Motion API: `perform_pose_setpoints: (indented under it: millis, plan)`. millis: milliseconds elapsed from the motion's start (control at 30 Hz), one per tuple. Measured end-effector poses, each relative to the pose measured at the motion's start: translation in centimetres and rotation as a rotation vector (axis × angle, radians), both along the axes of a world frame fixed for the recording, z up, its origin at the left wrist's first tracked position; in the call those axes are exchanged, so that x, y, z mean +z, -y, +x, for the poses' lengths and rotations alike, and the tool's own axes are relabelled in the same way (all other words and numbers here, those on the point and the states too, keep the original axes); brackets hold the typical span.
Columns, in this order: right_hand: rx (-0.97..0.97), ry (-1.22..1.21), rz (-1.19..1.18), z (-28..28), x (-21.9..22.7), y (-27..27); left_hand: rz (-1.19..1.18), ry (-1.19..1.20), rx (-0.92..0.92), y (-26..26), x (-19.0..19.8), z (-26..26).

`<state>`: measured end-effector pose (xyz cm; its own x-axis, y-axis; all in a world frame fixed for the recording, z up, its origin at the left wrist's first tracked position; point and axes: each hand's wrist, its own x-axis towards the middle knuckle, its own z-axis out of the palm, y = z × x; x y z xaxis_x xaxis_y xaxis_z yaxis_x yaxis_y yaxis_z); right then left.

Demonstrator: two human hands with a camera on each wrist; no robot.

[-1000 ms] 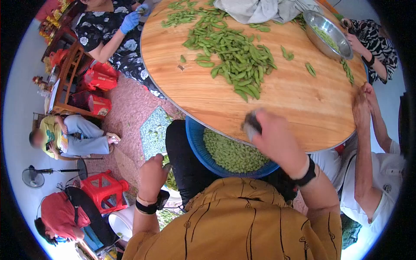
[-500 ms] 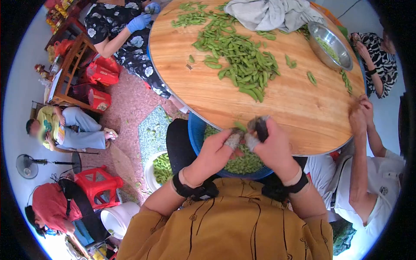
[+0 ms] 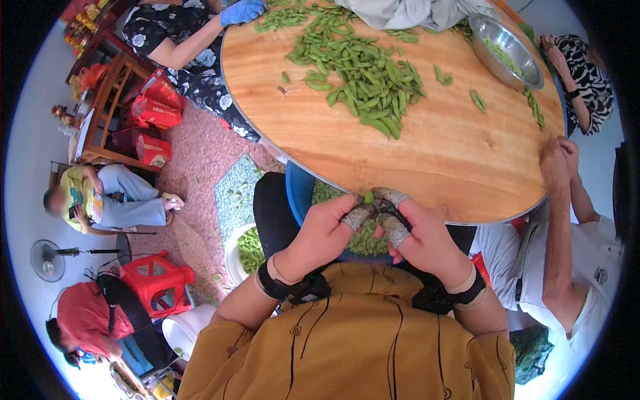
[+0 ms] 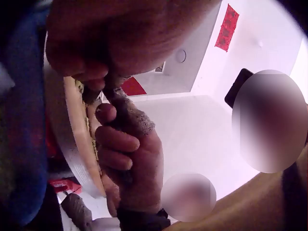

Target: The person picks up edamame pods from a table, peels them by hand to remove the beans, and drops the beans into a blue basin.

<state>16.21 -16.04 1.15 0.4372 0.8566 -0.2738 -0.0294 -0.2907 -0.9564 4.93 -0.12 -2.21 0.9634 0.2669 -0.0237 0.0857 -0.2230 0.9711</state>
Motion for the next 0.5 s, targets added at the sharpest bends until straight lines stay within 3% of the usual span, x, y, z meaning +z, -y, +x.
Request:
perform_pose_setpoints:
  millis: [167, 233, 367, 433, 500]
  plan:
    - [0.019, -0.174, -0.015, 0.2, -0.5, 0.2, 0.245, 0.054, -0.069, -0.2, 0.6, 0.0]
    - [0.016, -0.237, -0.017, 0.3, -0.7, 0.4, 0.567, 0.194, -0.085, -0.2, 0.5, -0.2]
    - [0.027, -0.495, -0.001, 0.6, -1.0, 0.4, 0.660, 0.223, -0.147, -0.7, -0.2, -0.7]
    - [0.035, -0.598, 0.015, 0.6, -1.1, 0.5, -0.501, -0.220, -0.187, -1.0, -0.2, -1.2]
    - [0.044, -0.704, 0.029, 0.5, -1.3, 0.4, -0.573, -0.234, -0.176, -1.0, -0.6, -1.2]
